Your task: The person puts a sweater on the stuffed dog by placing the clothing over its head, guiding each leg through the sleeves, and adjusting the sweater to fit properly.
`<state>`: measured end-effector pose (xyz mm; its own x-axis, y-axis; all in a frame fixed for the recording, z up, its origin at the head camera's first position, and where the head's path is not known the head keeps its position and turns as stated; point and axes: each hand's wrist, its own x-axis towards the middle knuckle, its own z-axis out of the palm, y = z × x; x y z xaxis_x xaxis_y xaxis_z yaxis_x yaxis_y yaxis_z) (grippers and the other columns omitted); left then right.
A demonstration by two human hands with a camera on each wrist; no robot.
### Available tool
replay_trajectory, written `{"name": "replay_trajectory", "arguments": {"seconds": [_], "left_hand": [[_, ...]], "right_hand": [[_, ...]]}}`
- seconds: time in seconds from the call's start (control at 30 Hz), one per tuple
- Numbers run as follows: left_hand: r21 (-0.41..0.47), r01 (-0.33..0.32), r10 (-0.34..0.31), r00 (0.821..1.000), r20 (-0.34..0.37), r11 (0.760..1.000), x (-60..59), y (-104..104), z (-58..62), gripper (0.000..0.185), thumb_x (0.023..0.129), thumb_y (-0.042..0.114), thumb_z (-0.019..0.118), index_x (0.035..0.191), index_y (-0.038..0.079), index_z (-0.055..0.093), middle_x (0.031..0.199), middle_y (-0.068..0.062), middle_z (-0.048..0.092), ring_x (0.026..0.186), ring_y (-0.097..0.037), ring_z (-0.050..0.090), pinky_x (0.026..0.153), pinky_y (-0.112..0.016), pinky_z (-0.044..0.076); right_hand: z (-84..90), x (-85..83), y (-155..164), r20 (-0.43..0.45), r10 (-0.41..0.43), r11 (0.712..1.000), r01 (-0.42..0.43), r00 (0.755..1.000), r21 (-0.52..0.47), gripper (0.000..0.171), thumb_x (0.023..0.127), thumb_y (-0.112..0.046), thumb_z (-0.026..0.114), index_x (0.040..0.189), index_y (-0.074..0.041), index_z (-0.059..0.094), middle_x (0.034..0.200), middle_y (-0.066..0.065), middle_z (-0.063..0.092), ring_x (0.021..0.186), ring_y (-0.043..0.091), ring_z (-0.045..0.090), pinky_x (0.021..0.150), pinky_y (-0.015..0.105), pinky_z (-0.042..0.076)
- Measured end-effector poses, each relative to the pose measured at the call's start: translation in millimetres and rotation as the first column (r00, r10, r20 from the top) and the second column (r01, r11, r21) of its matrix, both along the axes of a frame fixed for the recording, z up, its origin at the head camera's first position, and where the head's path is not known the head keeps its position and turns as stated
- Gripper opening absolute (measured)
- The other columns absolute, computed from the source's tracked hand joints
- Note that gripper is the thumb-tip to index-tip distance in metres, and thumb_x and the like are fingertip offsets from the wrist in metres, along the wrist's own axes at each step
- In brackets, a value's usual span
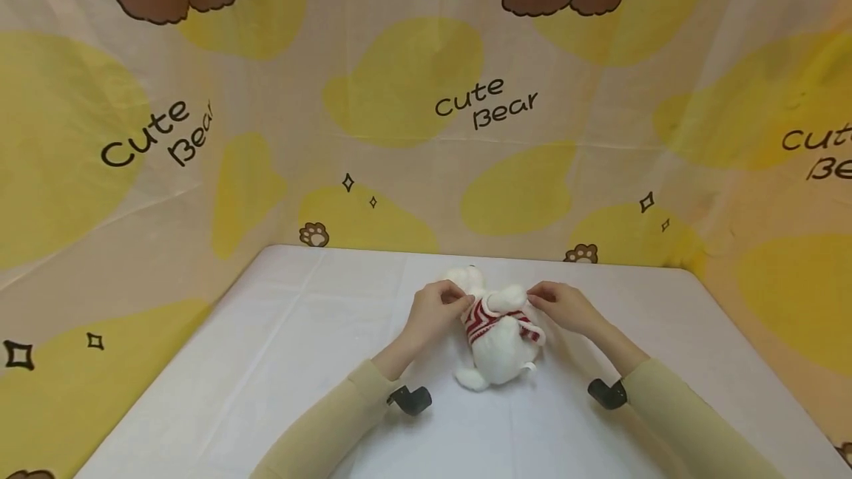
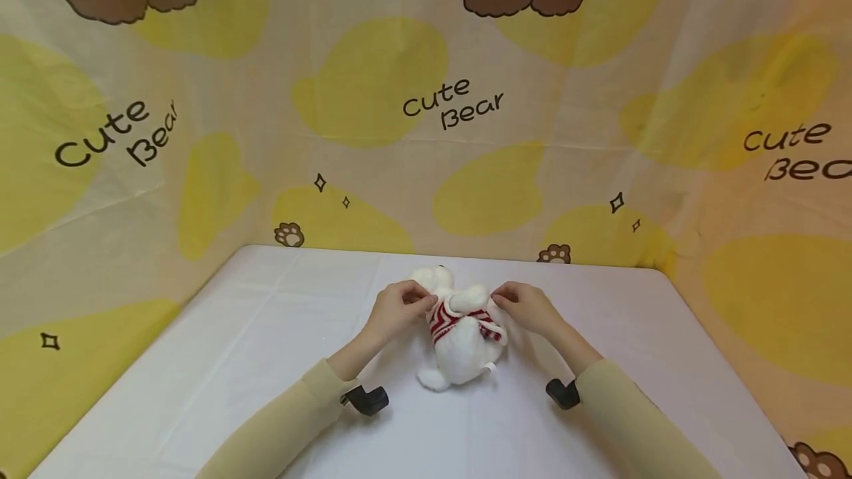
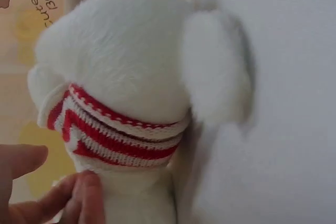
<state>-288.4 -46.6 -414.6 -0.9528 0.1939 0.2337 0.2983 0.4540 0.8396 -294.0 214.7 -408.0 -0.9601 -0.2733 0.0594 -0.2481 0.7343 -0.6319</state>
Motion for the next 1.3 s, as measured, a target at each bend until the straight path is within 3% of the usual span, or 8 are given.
{"name": "replay_trajectory", "arguments": {"seconds": [0.13, 0.27, 0.43, 0.53, 0.7, 0.83, 1.03, 1.3], "left_hand": [[-0.068, 0.016, -0.008, 0.993, 0.117, 0.998, -2.5, 0.7, 8.6, 0.027, 0.086, 0.036, 0.067, 0.083, 0.01, 0.069, 0.078, -0.001, 0.069, 0.069, -0.014, 0.065, 0.06, -0.024, 0.048], [-0.047, 0.033, -0.023, 0.98, 0.199, 0.998, -5.1, 4.7, 12.0, 0.031, 0.085, 0.039, 0.068, 0.087, 0.008, 0.067, 0.083, -0.003, 0.069, 0.073, -0.021, 0.068, 0.059, -0.03, 0.053], [0.059, 0.051, -0.067, 0.944, 0.322, 0.997, -9.7, 4.4, 11.6, 0.037, 0.085, 0.04, 0.068, 0.09, 0.004, 0.064, 0.087, -0.006, 0.068, 0.071, -0.02, 0.07, 0.066, -0.034, 0.057], [0.149, 0.063, -0.116, 0.917, 0.381, 0.987, -12.8, 3.2, 11.5, 0.038, 0.086, 0.037, 0.068, 0.094, 0.0, 0.063, 0.087, -0.012, 0.07, 0.071, -0.019, 0.07, 0.07, -0.033, 0.057], [0.249, 0.08, -0.182, 0.889, 0.421, 0.965, -15.2, 3.1, 12.0, 0.04, 0.085, 0.029, 0.07, 0.104, -0.005, 0.06, 0.097, -0.015, 0.068, 0.081, -0.019, 0.07, 0.076, -0.032, 0.057], [0.299, 0.062, -0.188, 0.891, 0.413, 0.952, -15.1, 4.5, 15.5, 0.04, 0.083, 0.027, 0.072, 0.108, -0.003, 0.062, 0.105, -0.013, 0.065, 0.092, -0.019, 0.067, 0.084, -0.032, 0.054], [0.349, 0.072, -0.184, 0.936, 0.299, 0.934, -16.3, 4.8, 17.9, 0.034, 0.079, 0.018, 0.076, 0.107, 0.002, 0.067, 0.109, -0.009, 0.068, 0.101, -0.018, 0.064, 0.096, -0.035, 0.047], [0.485, 0.16, -0.308, 0.92, 0.242, 0.86, -16.8, 2.6, 8.4, 0.041, 0.075, -0.001, 0.075, 0.115, -0.001, 0.065, 0.121, -0.012, 0.065, 0.115, -0.02, 0.061, 0.093, -0.027, 0.049]], "right_hand": [[-4.3, -13.6, -2.6, 0.293, 0.069, 0.987, -0.023, 0.954, -0.157, 0.036, 0.097, -0.02, 0.047, 0.114, 0.009, 0.06, 0.101, 0.017, 0.064, 0.085, 0.018, 0.06, 0.073, 0.032, 0.055], [-11.3, -22.4, -1.1, 0.541, 0.182, 0.924, 0.045, 0.821, -0.38, 0.035, 0.094, -0.017, 0.045, 0.11, 0.012, 0.057, 0.093, 0.006, 0.058, 0.082, 0.013, 0.056, 0.073, 0.028, 0.053], [-11.0, -22.0, 4.3, 0.661, 0.298, 0.876, 0.078, 0.689, -0.476, 0.047, 0.097, -0.026, 0.041, 0.13, 0.008, 0.043, 0.118, 0.011, 0.054, 0.104, 0.017, 0.054, 0.09, 0.033, 0.049], [-7.4, -18.7, 5.2, 0.676, 0.335, 0.869, 0.061, 0.656, -0.49, 0.053, 0.097, -0.03, 0.042, 0.135, 0.006, 0.039, 0.125, 0.012, 0.051, 0.11, 0.02, 0.052, 0.097, 0.039, 0.046], [-3.3, -13.2, 6.0, 0.64, 0.418, 0.843, -0.013, 0.645, -0.538, 0.047, 0.099, -0.026, 0.041, 0.133, 0.007, 0.044, 0.119, 0.006, 0.056, 0.109, 0.017, 0.054, 0.1, 0.041, 0.044], [-0.8, -7.8, 4.8, 0.584, 0.426, 0.811, -0.007, 0.691, -0.585, 0.044, 0.101, -0.021, 0.039, 0.132, 0.008, 0.045, 0.113, 0.001, 0.06, 0.104, 0.012, 0.056, 0.094, 0.032, 0.047], [-0.7, 0.3, -4.6, 0.455, 0.253, 0.811, 0.069, 0.854, -0.58, 0.058, 0.094, -0.017, 0.056, 0.137, 0.015, 0.034, 0.133, 0.021, 0.052, 0.114, 0.017, 0.055, 0.099, 0.032, 0.046], [-11.5, 11.0, -10.8, 0.276, 0.096, 0.851, 0.065, 0.956, -0.521, 0.058, 0.088, -0.013, 0.065, 0.136, 0.011, 0.041, 0.136, 0.027, 0.048, 0.126, 0.033, 0.048, 0.103, 0.04, 0.042]]}}
